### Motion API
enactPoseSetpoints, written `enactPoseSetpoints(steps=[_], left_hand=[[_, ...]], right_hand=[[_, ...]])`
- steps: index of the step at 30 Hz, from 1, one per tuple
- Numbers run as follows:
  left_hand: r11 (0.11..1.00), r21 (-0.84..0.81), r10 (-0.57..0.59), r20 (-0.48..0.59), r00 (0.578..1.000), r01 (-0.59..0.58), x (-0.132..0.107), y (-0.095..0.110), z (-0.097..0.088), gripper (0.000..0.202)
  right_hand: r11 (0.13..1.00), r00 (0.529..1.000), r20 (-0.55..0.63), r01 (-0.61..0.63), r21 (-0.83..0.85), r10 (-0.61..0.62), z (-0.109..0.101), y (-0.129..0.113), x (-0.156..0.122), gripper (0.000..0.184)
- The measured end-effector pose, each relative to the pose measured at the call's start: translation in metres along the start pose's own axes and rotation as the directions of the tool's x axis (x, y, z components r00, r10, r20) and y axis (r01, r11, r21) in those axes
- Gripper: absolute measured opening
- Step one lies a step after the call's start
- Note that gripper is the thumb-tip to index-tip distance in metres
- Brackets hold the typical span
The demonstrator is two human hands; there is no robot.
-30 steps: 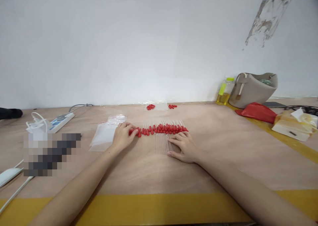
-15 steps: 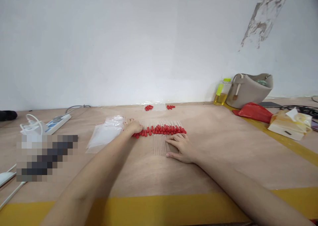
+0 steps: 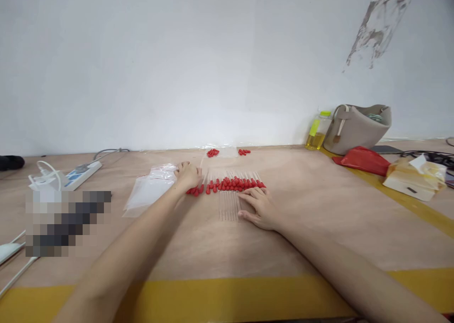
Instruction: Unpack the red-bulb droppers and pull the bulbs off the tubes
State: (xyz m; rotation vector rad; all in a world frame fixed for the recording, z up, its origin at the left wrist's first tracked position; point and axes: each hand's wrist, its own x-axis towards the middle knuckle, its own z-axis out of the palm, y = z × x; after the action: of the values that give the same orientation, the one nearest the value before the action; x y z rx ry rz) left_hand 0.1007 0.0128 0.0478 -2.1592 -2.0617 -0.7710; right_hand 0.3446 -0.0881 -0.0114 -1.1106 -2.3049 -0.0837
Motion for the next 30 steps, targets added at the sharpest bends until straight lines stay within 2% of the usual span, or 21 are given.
enactPoseSetpoints(steps=[3,5,6,8,11,12,17,24,30], left_hand=[[0.988,-0.002,0.155,-0.015,0.988,-0.155,-0.033,0.007,-0.018,0.023],[0.92,-0.075,0.389,0.07,0.919,-0.384,-0.06,0.009,-0.022,0.022],[0.903,-0.085,0.428,0.103,0.898,-0.421,-0.073,0.008,-0.021,0.022],[0.85,-0.105,0.526,0.124,0.841,-0.516,-0.094,0.005,-0.015,0.023],[0.756,-0.187,0.647,0.068,0.759,-0.627,-0.111,0.0,0.003,0.019],[0.739,-0.232,0.657,0.037,0.753,-0.633,-0.113,0.0,0.009,0.017],[0.729,-0.406,0.586,-0.044,0.809,-0.551,-0.117,0.002,0.024,0.016],[0.716,-0.319,0.626,-0.097,0.773,-0.62,-0.115,0.005,0.012,0.018],[0.717,-0.239,0.661,-0.064,0.747,-0.655,-0.112,-0.003,0.01,0.023]], right_hand=[[0.999,0.985,-0.17,-0.036,0.017,0.038,0.0,-0.001,-0.001,0.047],[0.999,0.956,-0.29,-0.049,0.01,0.05,-0.001,-0.003,-0.001,0.056],[0.999,0.944,-0.327,-0.041,-0.005,0.037,-0.002,-0.004,-0.001,0.06],[0.999,0.943,-0.33,0.014,-0.053,-0.03,-0.002,-0.007,-0.002,0.063],[0.986,0.959,-0.242,0.125,-0.11,-0.148,-0.002,-0.012,-0.001,0.048],[0.982,0.961,-0.216,0.149,-0.118,-0.172,0.0,-0.014,0.0,0.042],[0.971,0.959,-0.165,0.214,-0.109,-0.23,0.011,-0.018,0.003,0.023],[0.977,0.962,-0.182,0.187,-0.097,-0.202,0.011,-0.019,0.005,0.022],[0.979,0.966,-0.172,0.178,-0.099,-0.193,0.006,-0.019,0.001,0.024]])
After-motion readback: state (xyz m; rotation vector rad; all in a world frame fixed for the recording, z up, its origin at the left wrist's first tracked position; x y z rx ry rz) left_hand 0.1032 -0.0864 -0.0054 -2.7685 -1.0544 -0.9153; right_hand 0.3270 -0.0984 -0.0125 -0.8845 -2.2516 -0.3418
